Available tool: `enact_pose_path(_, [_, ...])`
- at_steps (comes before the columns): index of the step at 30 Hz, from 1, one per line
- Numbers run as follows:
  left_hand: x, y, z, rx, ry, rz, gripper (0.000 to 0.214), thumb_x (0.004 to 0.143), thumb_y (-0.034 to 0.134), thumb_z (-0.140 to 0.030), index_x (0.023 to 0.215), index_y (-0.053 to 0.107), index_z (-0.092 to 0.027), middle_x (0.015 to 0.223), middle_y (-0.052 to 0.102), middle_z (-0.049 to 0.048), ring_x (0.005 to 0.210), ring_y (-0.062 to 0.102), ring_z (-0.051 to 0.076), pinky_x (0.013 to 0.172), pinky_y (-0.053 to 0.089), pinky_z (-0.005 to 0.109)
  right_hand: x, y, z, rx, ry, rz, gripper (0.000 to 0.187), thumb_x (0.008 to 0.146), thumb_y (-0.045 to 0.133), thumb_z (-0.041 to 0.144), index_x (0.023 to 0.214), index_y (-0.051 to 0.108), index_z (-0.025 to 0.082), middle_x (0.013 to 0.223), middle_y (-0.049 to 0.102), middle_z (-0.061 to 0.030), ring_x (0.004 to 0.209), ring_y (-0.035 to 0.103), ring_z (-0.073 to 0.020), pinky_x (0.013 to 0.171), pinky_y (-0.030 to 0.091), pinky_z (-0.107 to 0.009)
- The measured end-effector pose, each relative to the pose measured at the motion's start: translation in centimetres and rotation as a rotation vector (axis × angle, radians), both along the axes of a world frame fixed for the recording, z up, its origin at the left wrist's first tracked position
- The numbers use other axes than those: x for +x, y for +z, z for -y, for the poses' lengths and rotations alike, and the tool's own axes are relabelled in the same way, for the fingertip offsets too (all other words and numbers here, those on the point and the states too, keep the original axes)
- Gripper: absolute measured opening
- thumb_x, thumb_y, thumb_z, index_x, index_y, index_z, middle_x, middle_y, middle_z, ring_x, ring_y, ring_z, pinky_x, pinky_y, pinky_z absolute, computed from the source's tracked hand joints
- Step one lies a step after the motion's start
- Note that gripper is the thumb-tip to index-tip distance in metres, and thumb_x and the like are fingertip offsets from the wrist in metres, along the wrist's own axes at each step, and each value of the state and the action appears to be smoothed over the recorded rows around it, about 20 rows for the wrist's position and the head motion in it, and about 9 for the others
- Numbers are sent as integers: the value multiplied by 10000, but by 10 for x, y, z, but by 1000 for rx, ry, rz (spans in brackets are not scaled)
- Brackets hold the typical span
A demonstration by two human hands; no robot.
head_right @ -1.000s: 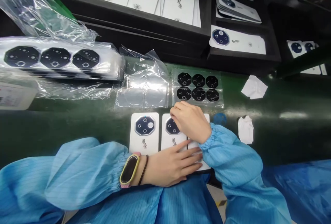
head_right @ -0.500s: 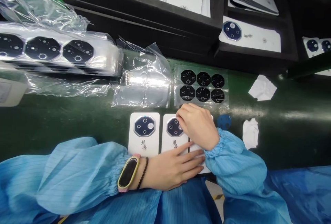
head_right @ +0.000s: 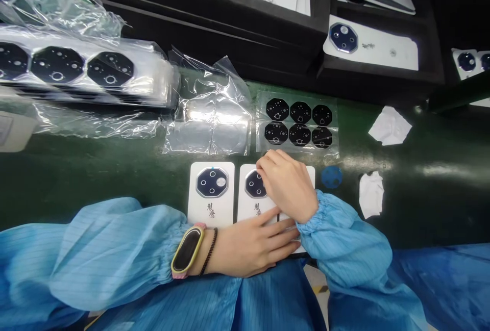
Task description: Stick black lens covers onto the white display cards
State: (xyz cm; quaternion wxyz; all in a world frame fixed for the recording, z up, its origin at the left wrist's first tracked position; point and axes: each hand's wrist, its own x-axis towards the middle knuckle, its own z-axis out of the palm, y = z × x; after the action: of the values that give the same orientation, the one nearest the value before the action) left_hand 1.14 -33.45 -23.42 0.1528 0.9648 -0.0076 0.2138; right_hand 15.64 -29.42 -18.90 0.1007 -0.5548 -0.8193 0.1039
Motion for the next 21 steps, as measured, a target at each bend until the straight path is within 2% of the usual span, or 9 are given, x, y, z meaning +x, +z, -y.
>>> enact_pose_path(13, [1, -2, -1, -40, 7, 13, 324, 926, 414, -209, 1153, 622, -108, 1199, 647, 82, 1113, 559, 240, 968, 372, 395, -10, -2, 6, 125, 54, 154, 188, 865, 456, 50, 731, 530, 158, 705, 539, -33, 679, 469, -168, 541, 385, -278])
enact_pose_path(21, [0, -2, -1, -47, 6, 16, 325, 918, 421, -215, 1152, 619, -104, 1183, 649, 87, 1115, 549, 247, 969, 362, 398, -10, -4, 7, 168, 58, 238, 200, 891, 436, 75, 735, 530, 157, 698, 524, -41, 677, 442, -175, 525, 340, -286])
